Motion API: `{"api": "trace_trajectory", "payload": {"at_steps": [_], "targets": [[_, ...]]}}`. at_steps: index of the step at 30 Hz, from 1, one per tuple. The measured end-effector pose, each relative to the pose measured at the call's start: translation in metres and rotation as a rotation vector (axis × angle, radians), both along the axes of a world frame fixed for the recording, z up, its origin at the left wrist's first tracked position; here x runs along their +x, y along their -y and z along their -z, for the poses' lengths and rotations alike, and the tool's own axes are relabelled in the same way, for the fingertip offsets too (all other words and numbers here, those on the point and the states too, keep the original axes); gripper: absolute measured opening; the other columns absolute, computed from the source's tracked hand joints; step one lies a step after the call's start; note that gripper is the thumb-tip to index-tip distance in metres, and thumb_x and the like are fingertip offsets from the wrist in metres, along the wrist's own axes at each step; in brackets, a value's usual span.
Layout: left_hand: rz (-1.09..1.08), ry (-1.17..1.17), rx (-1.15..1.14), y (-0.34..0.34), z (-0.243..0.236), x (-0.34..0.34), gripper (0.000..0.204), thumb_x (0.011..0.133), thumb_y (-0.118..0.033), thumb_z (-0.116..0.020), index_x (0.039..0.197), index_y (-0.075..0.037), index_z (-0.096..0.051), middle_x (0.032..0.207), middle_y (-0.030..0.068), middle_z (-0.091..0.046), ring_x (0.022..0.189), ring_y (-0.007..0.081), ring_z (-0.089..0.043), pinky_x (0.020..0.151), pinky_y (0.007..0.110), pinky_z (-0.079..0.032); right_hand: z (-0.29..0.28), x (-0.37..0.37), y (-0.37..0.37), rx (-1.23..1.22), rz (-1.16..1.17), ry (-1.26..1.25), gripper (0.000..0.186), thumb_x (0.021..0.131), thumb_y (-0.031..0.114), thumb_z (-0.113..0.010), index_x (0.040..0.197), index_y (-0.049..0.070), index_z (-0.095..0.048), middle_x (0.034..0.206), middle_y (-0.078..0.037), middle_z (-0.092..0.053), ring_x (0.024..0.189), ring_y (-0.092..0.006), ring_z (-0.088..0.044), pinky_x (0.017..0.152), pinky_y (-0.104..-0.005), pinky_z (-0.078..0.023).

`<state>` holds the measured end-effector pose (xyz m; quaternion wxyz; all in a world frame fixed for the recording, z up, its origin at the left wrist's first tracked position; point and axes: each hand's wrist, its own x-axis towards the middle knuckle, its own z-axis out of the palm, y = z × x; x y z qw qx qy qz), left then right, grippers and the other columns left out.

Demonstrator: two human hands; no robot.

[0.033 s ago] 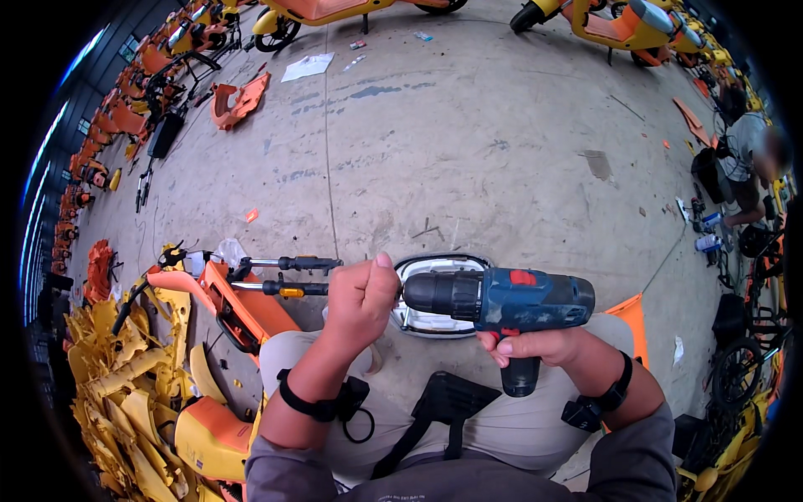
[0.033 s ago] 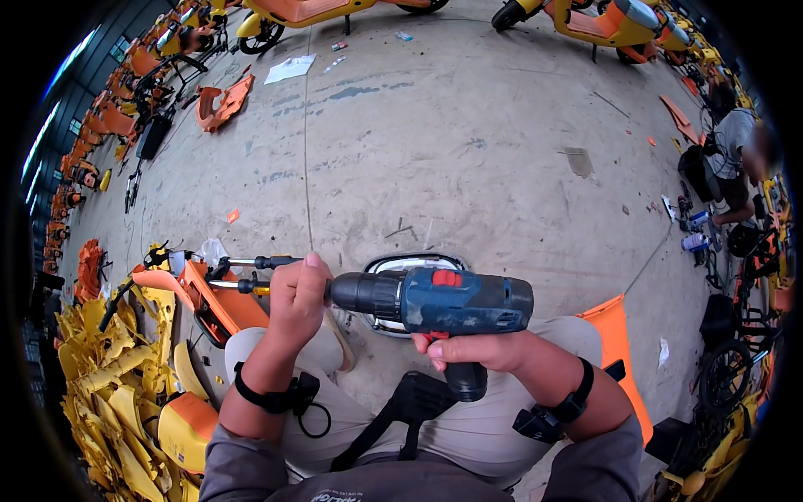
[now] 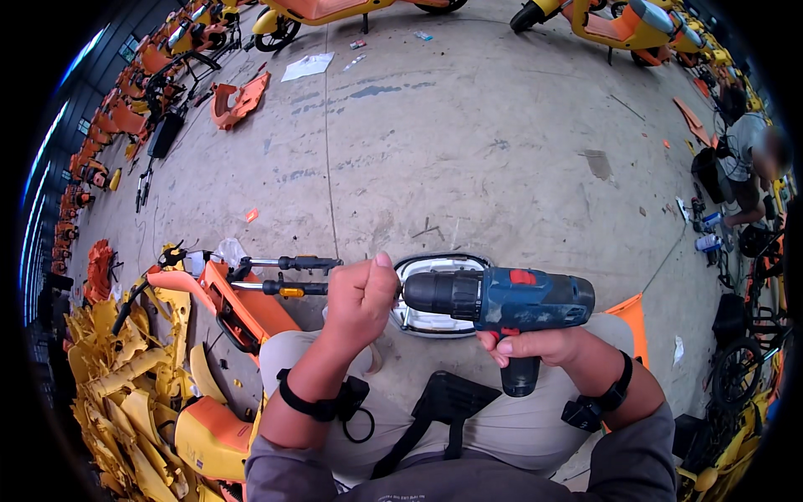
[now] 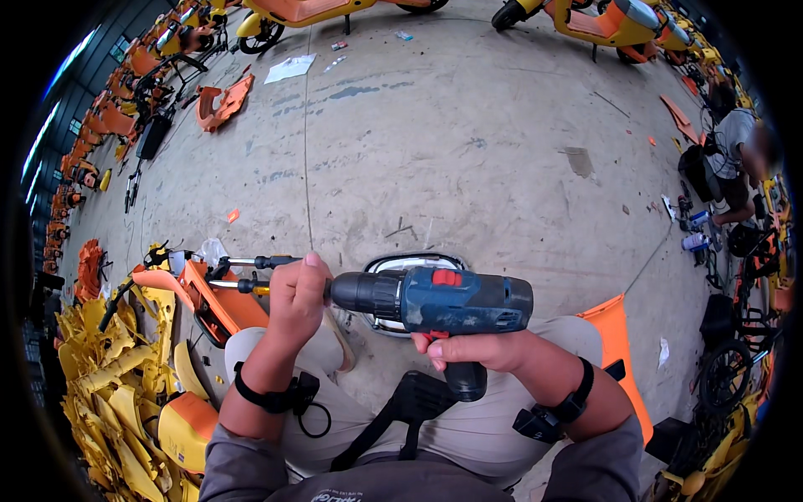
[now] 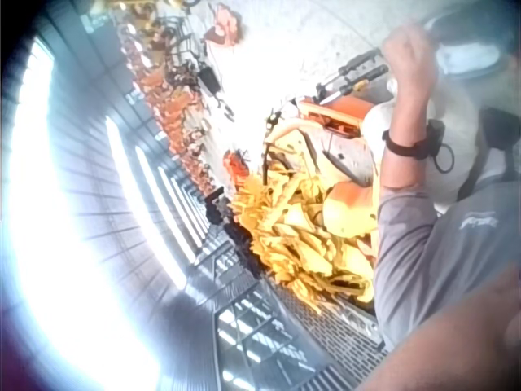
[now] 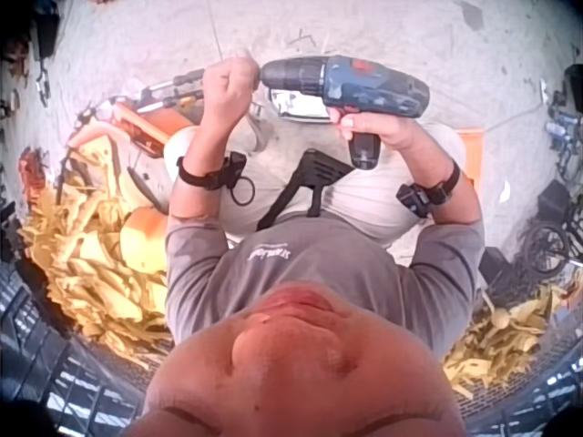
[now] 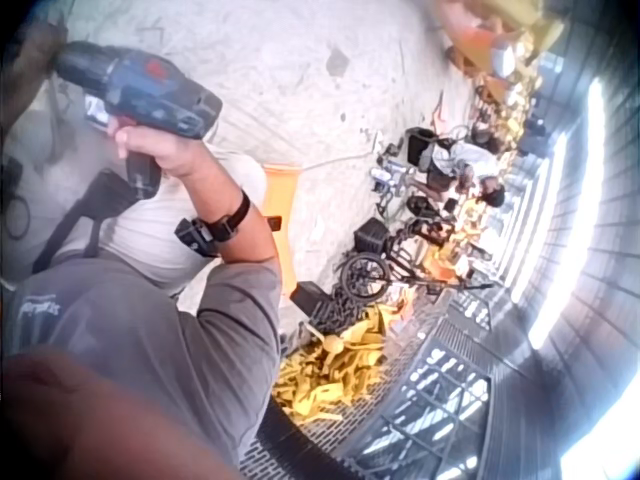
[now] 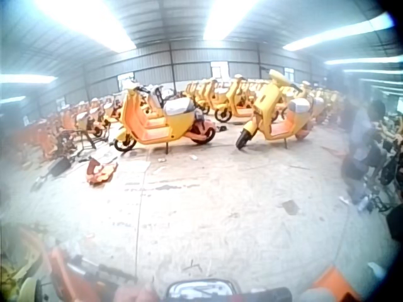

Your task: The person picks up a small black component and a screw, then inserts the screw into a power drill bit and uses it to fasten the component to a scooter part.

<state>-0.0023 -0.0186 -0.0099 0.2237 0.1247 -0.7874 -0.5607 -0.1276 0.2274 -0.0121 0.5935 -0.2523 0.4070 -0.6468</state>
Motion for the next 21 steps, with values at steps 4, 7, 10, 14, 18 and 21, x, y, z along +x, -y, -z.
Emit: {"api": "trace_trajectory", "payload": {"at_steps": [4, 7, 10, 14, 18, 21], "targets": [[-0.011, 0.013, -0.024, 0.0018, -0.0009, 0.0006, 0.050, 0.105, -0.022, -0.048, 0.062, 0.003, -0.055, 0.051, 0.0060, -0.053, 0.045, 0.0124, -0.049, 0.046, 0.031, -0.037, -0.0010, -0.0009, -0.0003, -0.011, -0.007, 0.000, 0.021, 0.088, 0.011, -0.070, 0.106, 0.003, -0.064, 0.093, -0.004, -0.065, 0.074, -0.0106, -0.061, 0.069, -0.0276, -0.052], [0.000, 0.026, -0.064, 0.0027, -0.0006, 0.0019, 0.052, 0.107, -0.024, -0.043, 0.063, 0.001, -0.055, 0.053, 0.0048, -0.052, 0.047, 0.0118, -0.049, 0.047, 0.030, -0.038, -0.0012, -0.0005, -0.0012, 0.011, 0.014, 0.033, 0.021, 0.088, 0.010, -0.070, 0.106, 0.003, -0.064, 0.094, -0.005, -0.065, 0.074, -0.0107, -0.062, 0.069, -0.0277, -0.052], [0.013, 0.032, -0.109, 0.0038, 0.0016, 0.0027, 0.056, 0.109, -0.028, -0.037, 0.063, 0.000, -0.055, 0.055, 0.0033, -0.052, 0.049, 0.0111, -0.048, 0.049, 0.028, -0.038, 0.0007, -0.0004, -0.0016, 0.003, 0.011, 0.044, 0.021, 0.088, 0.010, -0.070, 0.107, 0.003, -0.064, 0.094, -0.005, -0.065, 0.074, -0.0110, -0.062, 0.069, -0.0282, -0.053], [0.006, 0.018, -0.146, 0.0048, 0.0032, 0.0032, 0.057, 0.108, -0.030, -0.038, 0.063, 0.000, -0.055, 0.055, 0.0035, -0.052, 0.049, 0.0115, -0.048, 0.049, 0.028, -0.037, -0.0018, -0.0009, 0.0002, -0.001, 0.002, 0.035, 0.020, 0.088, 0.009, -0.070, 0.106, 0.002, -0.064, 0.094, -0.006, -0.065, 0.074, -0.0113, -0.062, 0.069, -0.0287, -0.054], [-0.017, -0.032, -0.139, 0.0049, 0.0041, 0.0014, 0.045, 0.103, -0.019, -0.050, 0.064, 0.002, -0.056, 0.054, 0.0090, -0.052, 0.046, 0.0196, -0.051, 0.047, 0.034, -0.038, -0.0014, -0.0007, 0.0000, -0.016, 0.000, 0.040, 0.020, 0.088, 0.009, -0.070, 0.105, 0.002, -0.063, 0.093, -0.006, -0.065, 0.074, -0.0114, -0.062, 0.069, -0.0288, -0.054], [0.009, -0.077, -0.213, 0.0077, 0.0041, -0.0003, 0.043, 0.103, -0.019, -0.051, 0.065, 0.001, -0.056, 0.055, 0.0091, -0.052, 0.048, 0.0226, -0.052, 0.050, 0.035, -0.040, -0.0022, -0.0004, -0.0002, -0.010, 0.001, 0.059, 0.020, 0.088, 0.010, -0.071, 0.105, 0.002, -0.063, 0.092, -0.005, -0.065, 0.074, -0.0113, -0.062, 0.069, -0.0288, -0.054]]}}
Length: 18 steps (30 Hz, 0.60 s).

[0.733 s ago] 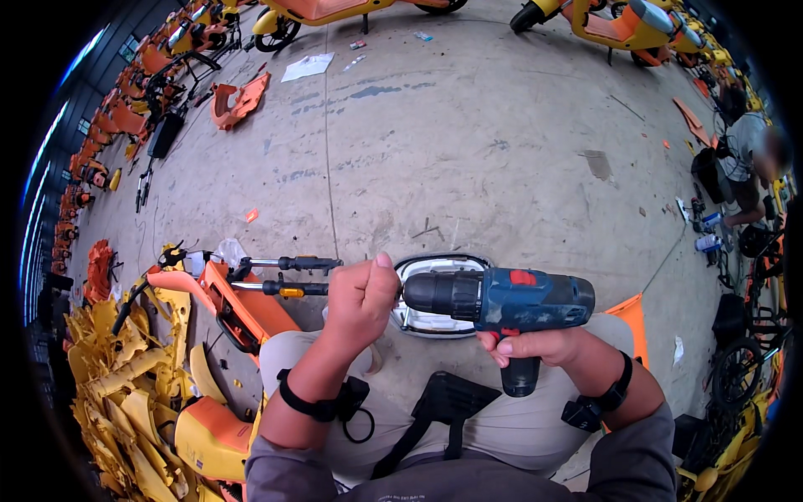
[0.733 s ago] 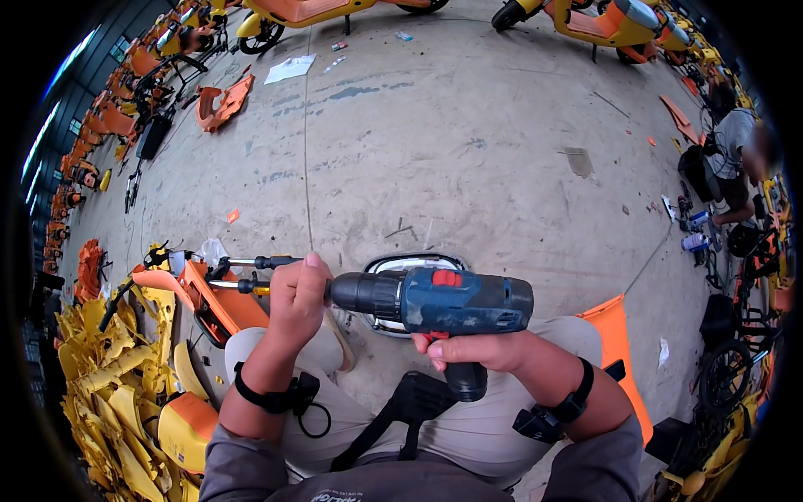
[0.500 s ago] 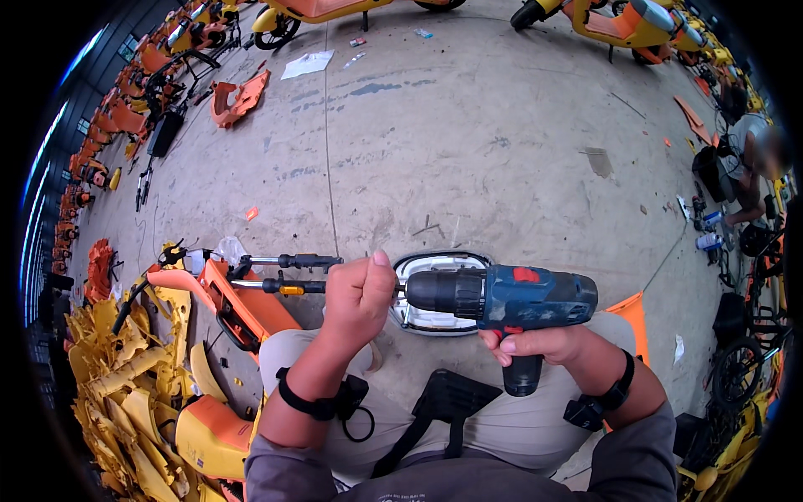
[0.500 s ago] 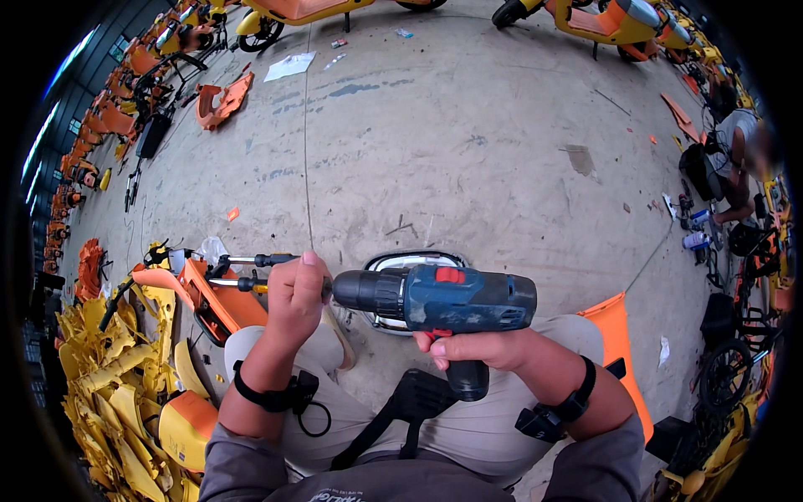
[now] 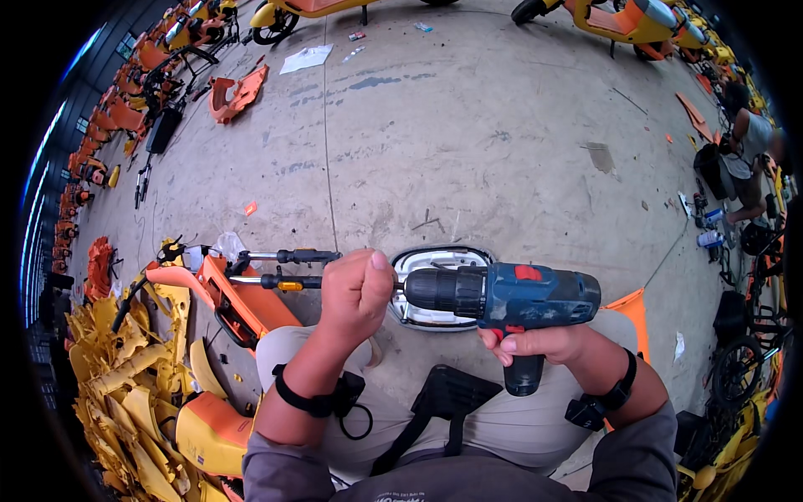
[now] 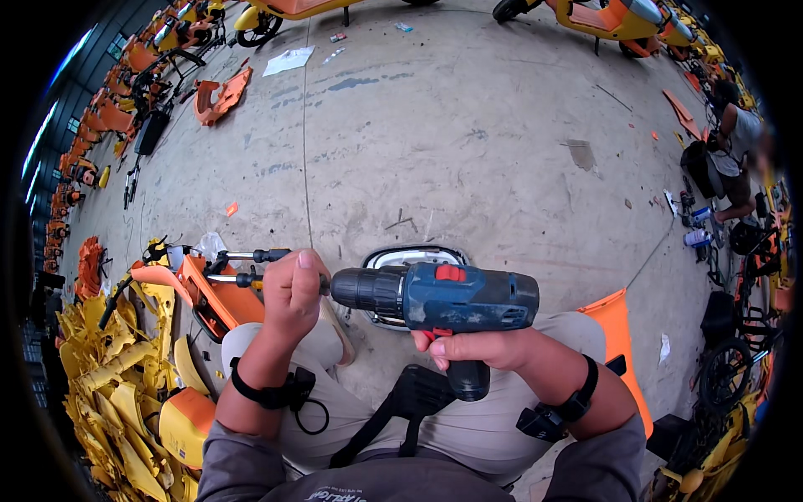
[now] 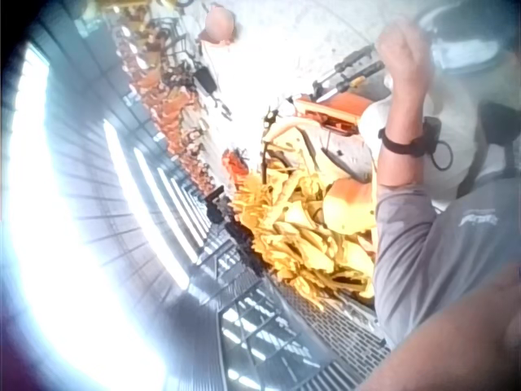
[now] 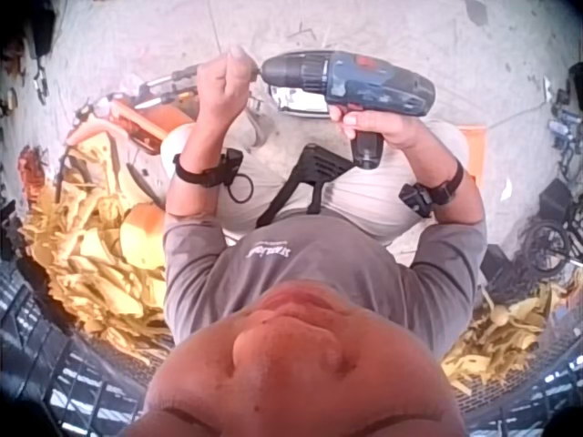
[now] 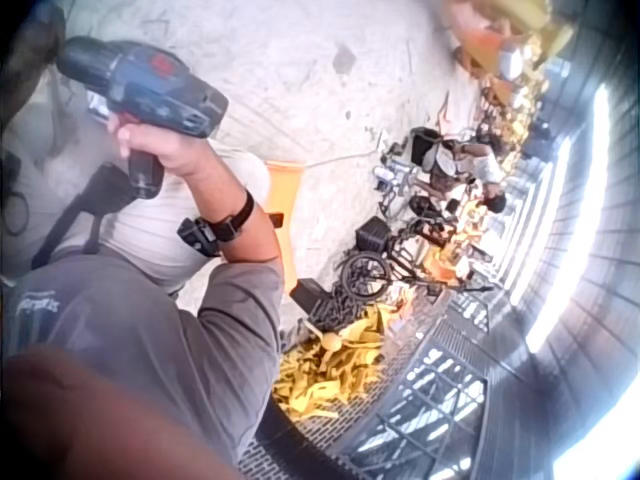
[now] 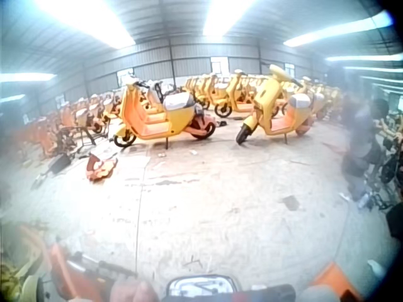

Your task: The person picks up a small black component and a screw, then inserts the screw into a power drill bit and uses it to fasten the component to a scooter part.

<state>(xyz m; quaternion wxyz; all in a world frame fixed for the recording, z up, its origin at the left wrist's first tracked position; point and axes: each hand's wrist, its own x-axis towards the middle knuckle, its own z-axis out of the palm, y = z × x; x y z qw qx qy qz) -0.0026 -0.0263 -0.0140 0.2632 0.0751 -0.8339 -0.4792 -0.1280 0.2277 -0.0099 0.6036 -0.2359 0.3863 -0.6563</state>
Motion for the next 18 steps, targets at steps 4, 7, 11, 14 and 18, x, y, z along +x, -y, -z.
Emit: {"api": "trace_trajectory", "payload": {"at_steps": [4, 7, 11, 14, 18], "targets": [[0.084, 0.023, -0.026, 0.006, -0.002, 0.003, 0.037, 0.102, -0.024, -0.055, 0.074, 0.000, -0.060, 0.065, 0.0094, -0.058, 0.059, 0.0234, -0.056, 0.056, 0.035, -0.043, 0.002, -0.001, -0.001, -0.003, -0.009, 0.005, 0.021, 0.088, 0.010, -0.071, 0.106, 0.002, -0.064, 0.093, -0.005, -0.065, 0.074, -0.0111, -0.062, 0.069, -0.0286, -0.054], [0.184, 0.072, 0.127, 0.007, -0.008, 0.007, 0.029, 0.099, -0.028, -0.061, 0.090, -0.001, -0.065, 0.079, 0.0091, -0.065, 0.072, 0.0208, -0.062, 0.065, 0.032, -0.047, 0.000, -0.004, -0.005, 0.014, 0.030, 0.008, 0.023, 0.087, 0.010, -0.072, 0.107, 0.002, -0.063, 0.094, -0.006, -0.065, 0.075, -0.0108, -0.062, 0.069, -0.0284, -0.054], [0.356, 0.050, 0.146, 0.010, -0.023, 0.006, 0.032, 0.090, -0.023, -0.075, 0.113, -0.002, -0.067, 0.098, 0.0088, -0.070, 0.089, 0.0184, -0.066, 0.080, 0.029, -0.050, 0.000, -0.008, -0.015, 0.006, 0.014, -0.042, 0.026, 0.085, 0.010, -0.072, 0.109, 0.002, -0.063, 0.095, -0.006, -0.065, 0.075, -0.0103, -0.062, 0.068, -0.0277, -0.053], [0.332, 0.044, 0.224, 0.009, -0.024, 0.011, 0.035, 0.083, -0.015, -0.081, 0.113, -0.002, -0.068, 0.099, 0.0101, -0.071, 0.090, 0.0198, -0.067, 0.081, 0.031, -0.051, -0.003, -0.007, -0.012, -0.022, 0.030, -0.021, 0.028, 0.084, 0.011, -0.072, 0.109, 0.002, -0.062, 0.093, -0.006, -0.065, 0.075, -0.0102, -0.061, 0.067, -0.0273, -0.053], [0.345, 0.001, 0.189, 0.010, -0.025, 0.012, 0.035, 0.080, -0.013, -0.083, 0.110, -0.002, -0.070, 0.097, 0.0110, -0.072, 0.088, 0.0201, -0.069, 0.080, 0.031, -0.052, -0.006, -0.007, -0.009, -0.072, 0.019, -0.016, 0.029, 0.084, 0.013, -0.071, 0.108, 0.001, -0.061, 0.090, -0.007, -0.063, 0.072, -0.0109, -0.060, 0.064, -0.0270, -0.052]]}}
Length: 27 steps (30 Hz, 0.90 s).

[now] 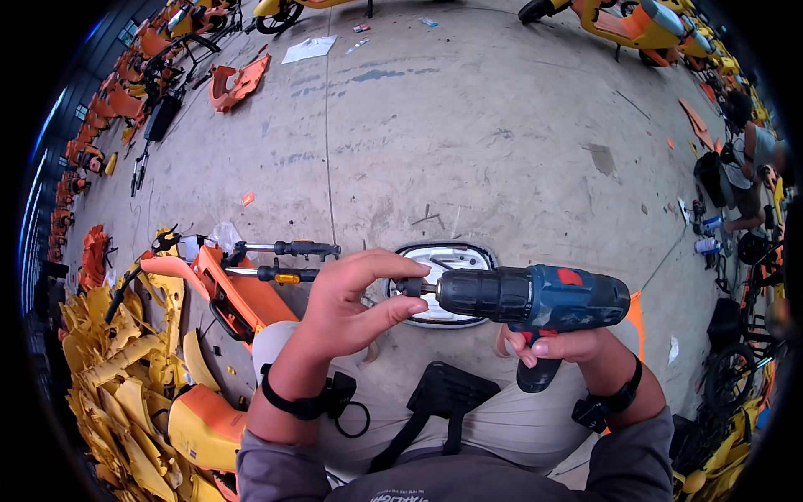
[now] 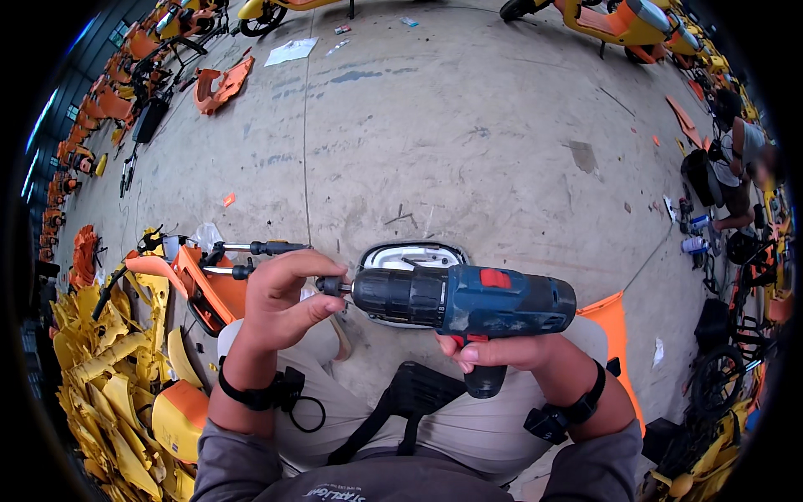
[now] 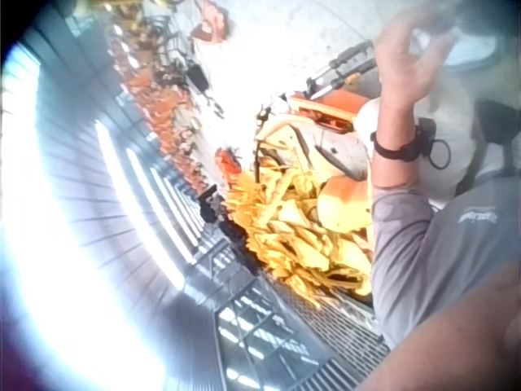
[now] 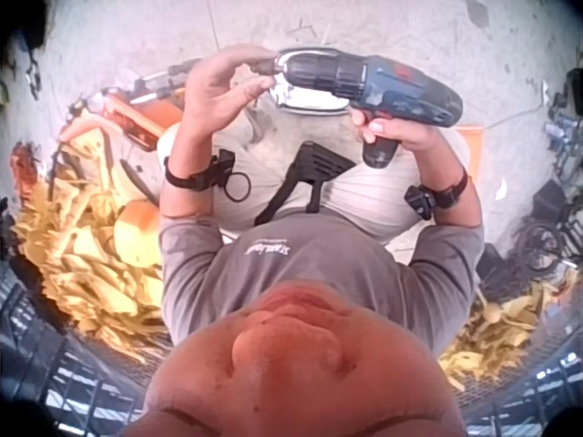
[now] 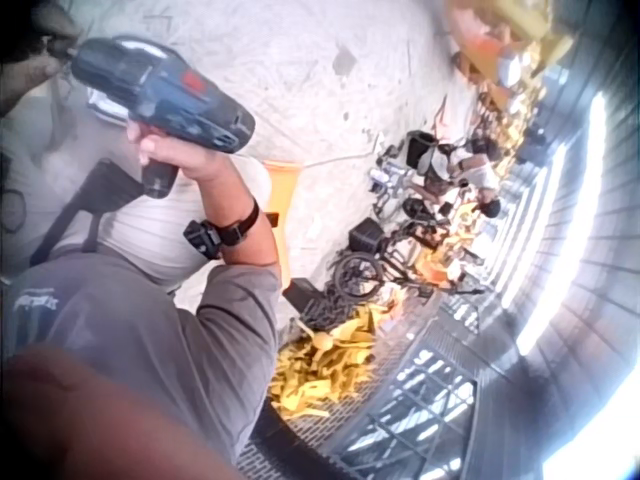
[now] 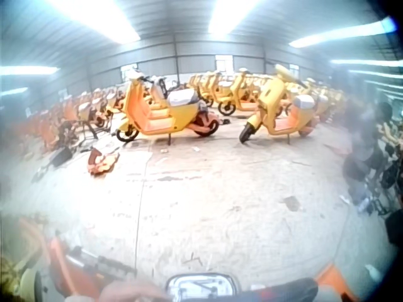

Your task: The person picks up a small black component and a screw, then inserts the screw into a power drill bit and uses it to fasten the component to a scooter part.

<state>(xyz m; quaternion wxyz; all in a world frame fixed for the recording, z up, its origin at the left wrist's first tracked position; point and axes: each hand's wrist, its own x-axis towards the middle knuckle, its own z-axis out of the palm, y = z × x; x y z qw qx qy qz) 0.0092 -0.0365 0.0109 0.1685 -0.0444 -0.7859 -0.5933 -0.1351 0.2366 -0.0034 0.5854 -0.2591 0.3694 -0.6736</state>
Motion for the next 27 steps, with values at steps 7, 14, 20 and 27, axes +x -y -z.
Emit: {"api": "trace_trajectory", "payload": {"at_steps": [7, 14, 20, 27], "targets": [[-0.026, -0.053, -0.063, -0.003, -0.005, 0.003, 0.032, 0.078, -0.009, -0.083, 0.107, -0.002, -0.071, 0.092, 0.0118, -0.073, 0.083, 0.0217, -0.070, 0.074, 0.030, -0.054, 0.002, 0.001, 0.001, -0.005, -0.016, 0.049, 0.032, 0.083, 0.012, -0.071, 0.109, -0.001, -0.060, 0.088, -0.008, -0.062, 0.071, -0.0125, -0.060, 0.063, -0.0274, -0.052], [-0.049, -0.119, -0.133, -0.004, -0.005, 0.003, 0.033, 0.075, -0.007, -0.084, 0.106, -0.002, -0.072, 0.092, 0.0114, -0.073, 0.082, 0.0242, -0.070, 0.072, 0.032, -0.055, 0.006, 0.001, 0.002, -0.012, -0.033, 0.086, 0.040, 0.083, 0.011, -0.069, 0.118, -0.002, -0.057, 0.088, -0.009, -0.061, 0.071, -0.0134, -0.060, 0.064, -0.0278, -0.052], [-0.069, -0.104, -0.168, -0.005, -0.007, 0.002, 0.032, 0.076, -0.008, -0.083, 0.105, -0.003, -0.072, 0.091, 0.0119, -0.073, 0.081, 0.0246, -0.070, 0.070, 0.032, -0.054, 0.009, 0.002, -0.001, 0.001, -0.028, 0.112, 0.044, 0.083, 0.010, -0.069, 0.123, -0.002, -0.055, 0.089, -0.009, -0.061, 0.072, -0.0143, -0.060, 0.065, -0.0286, -0.053], [-0.085, -0.109, -0.170, -0.007, -0.007, 0.002, 0.030, 0.077, -0.010, -0.083, 0.105, -0.003, -0.072, 0.090, 0.0119, -0.072, 0.080, 0.0240, -0.070, 0.070, 0.032, -0.054, 0.012, 0.003, -0.003, 0.012, -0.026, 0.132, 0.044, 0.083, 0.009, -0.069, 0.123, -0.002, -0.055, 0.089, -0.009, -0.061, 0.071, -0.0145, -0.060, 0.066, -0.0292, -0.053]]}}
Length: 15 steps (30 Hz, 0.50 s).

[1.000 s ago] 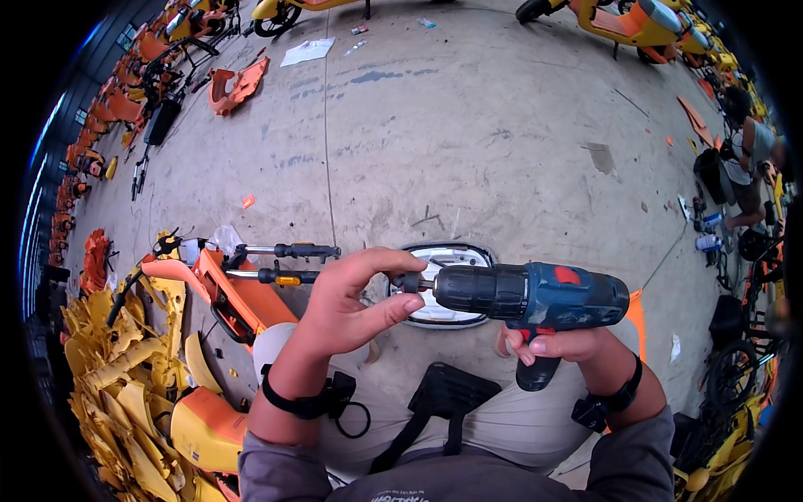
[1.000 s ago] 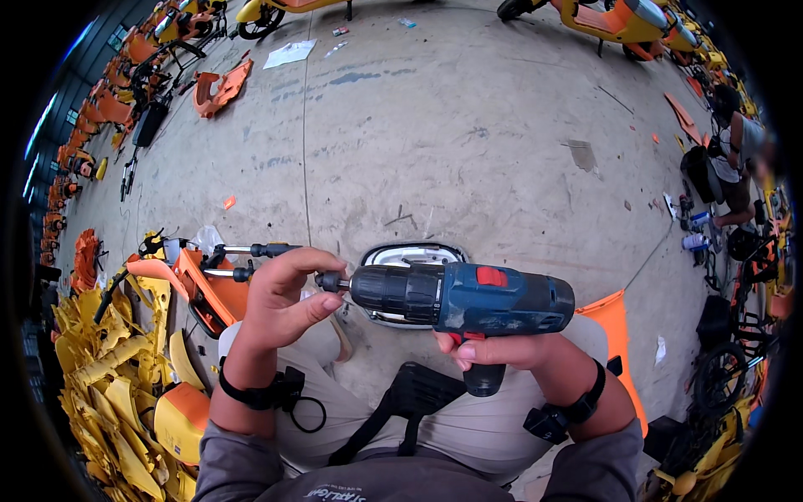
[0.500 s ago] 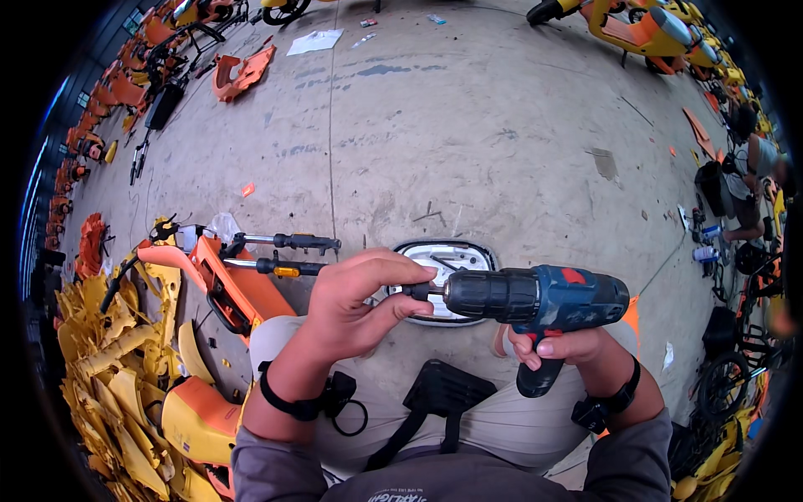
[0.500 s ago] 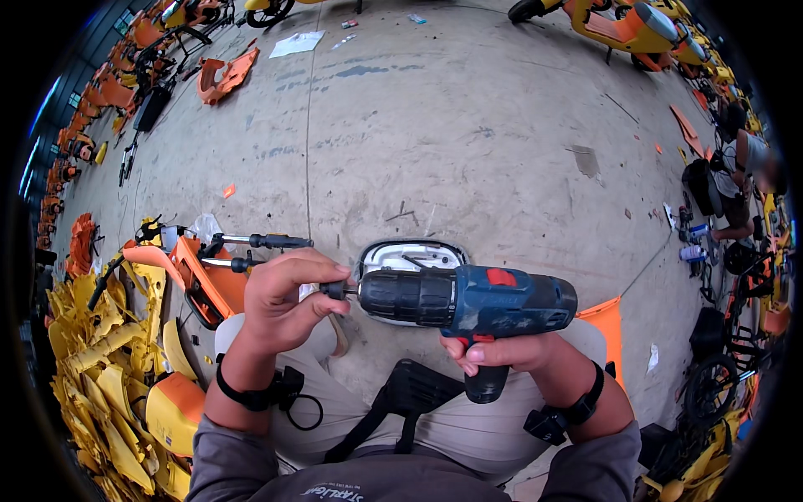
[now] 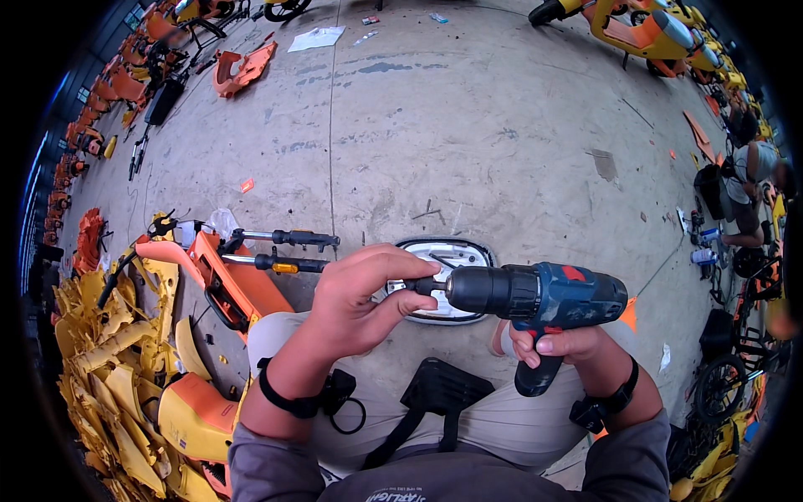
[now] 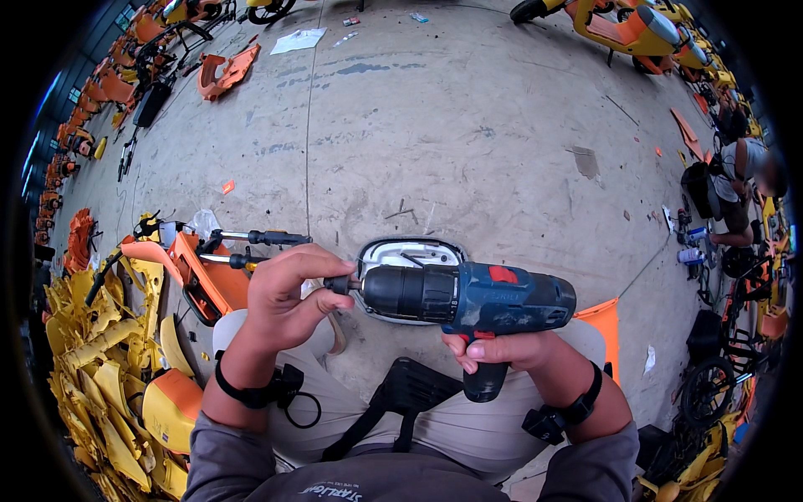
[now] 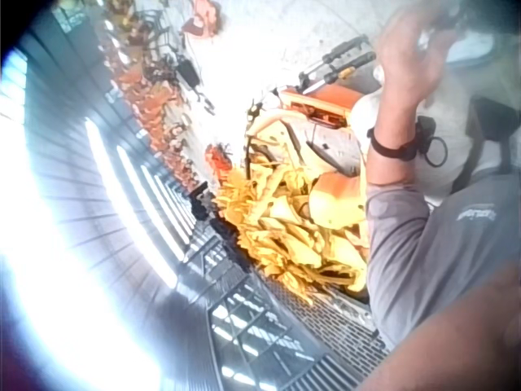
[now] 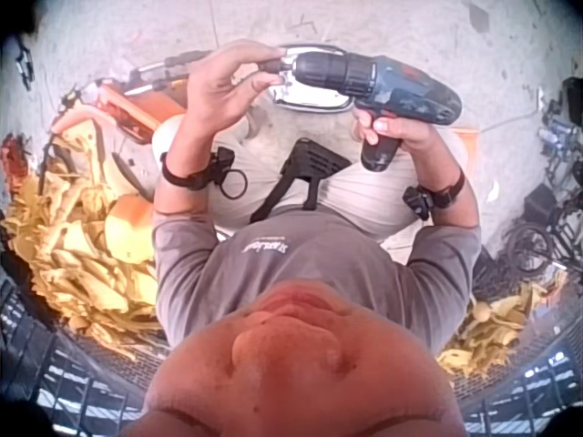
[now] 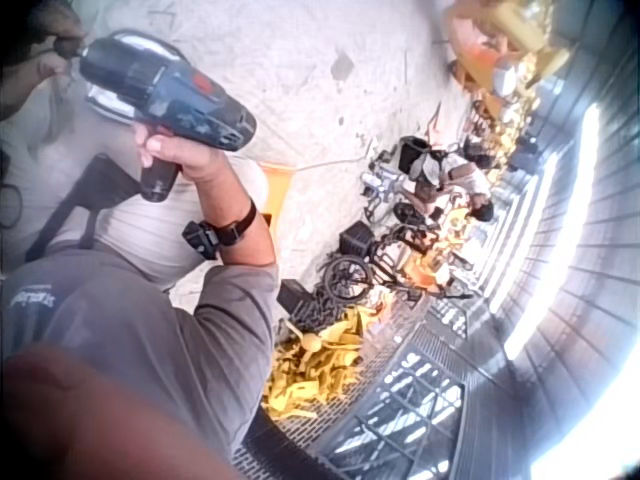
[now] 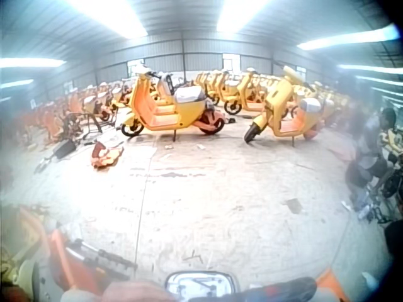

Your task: The person picks up a small black component and a screw, then inserts the screw into a power drill bit and uses it to fasten the component to a scooter part.

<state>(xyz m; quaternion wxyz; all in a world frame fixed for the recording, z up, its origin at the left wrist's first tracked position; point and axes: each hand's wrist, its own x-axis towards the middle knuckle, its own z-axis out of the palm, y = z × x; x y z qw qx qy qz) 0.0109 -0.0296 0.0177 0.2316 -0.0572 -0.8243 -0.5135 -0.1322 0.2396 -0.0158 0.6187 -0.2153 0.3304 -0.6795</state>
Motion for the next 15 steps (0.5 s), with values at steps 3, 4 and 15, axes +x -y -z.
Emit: {"api": "trace_trajectory", "payload": {"at_steps": [3, 4, 15], "targets": [[-0.001, -0.006, -0.005, -0.0001, -0.0002, -0.0003, 0.030, 0.077, -0.010, -0.083, 0.105, -0.003, -0.072, 0.090, 0.0118, -0.072, 0.080, 0.0239, -0.070, 0.070, 0.031, -0.054, -0.0013, -0.0008, 0.0008, -0.001, -0.003, -0.024, 0.043, 0.083, 0.009, -0.069, 0.123, -0.001, -0.055, 0.089, -0.009, -0.061, 0.071, -0.0144, -0.060, 0.065, -0.0293, -0.053], [-0.001, -0.002, -0.007, -0.0002, -0.0004, -0.0006, 0.030, 0.077, -0.009, -0.083, 0.105, -0.003, -0.072, 0.090, 0.0117, -0.072, 0.080, 0.0238, -0.070, 0.070, 0.031, -0.054, -0.0018, -0.0006, 0.0009, -0.001, -0.003, -0.024, 0.043, 0.083, 0.009, -0.069, 0.123, -0.001, -0.055, 0.089, -0.009, -0.061, 0.071, -0.0144, -0.060, 0.065, -0.0293, -0.053], [0.001, -0.006, -0.001, -0.0020, 0.0015, -0.0023, 0.031, 0.078, -0.008, -0.083, 0.105, -0.003, -0.071, 0.091, 0.0118, -0.072, 0.080, 0.0229, -0.069, 0.070, 0.031, -0.053, -0.0021, -0.0013, 0.0040, -0.006, -0.001, -0.090, 0.034, 0.083, 0.011, -0.069, 0.113, -0.001, -0.058, 0.087, -0.008, -0.062, 0.070, -0.0140, -0.061, 0.065, -0.0290, -0.052]]}}
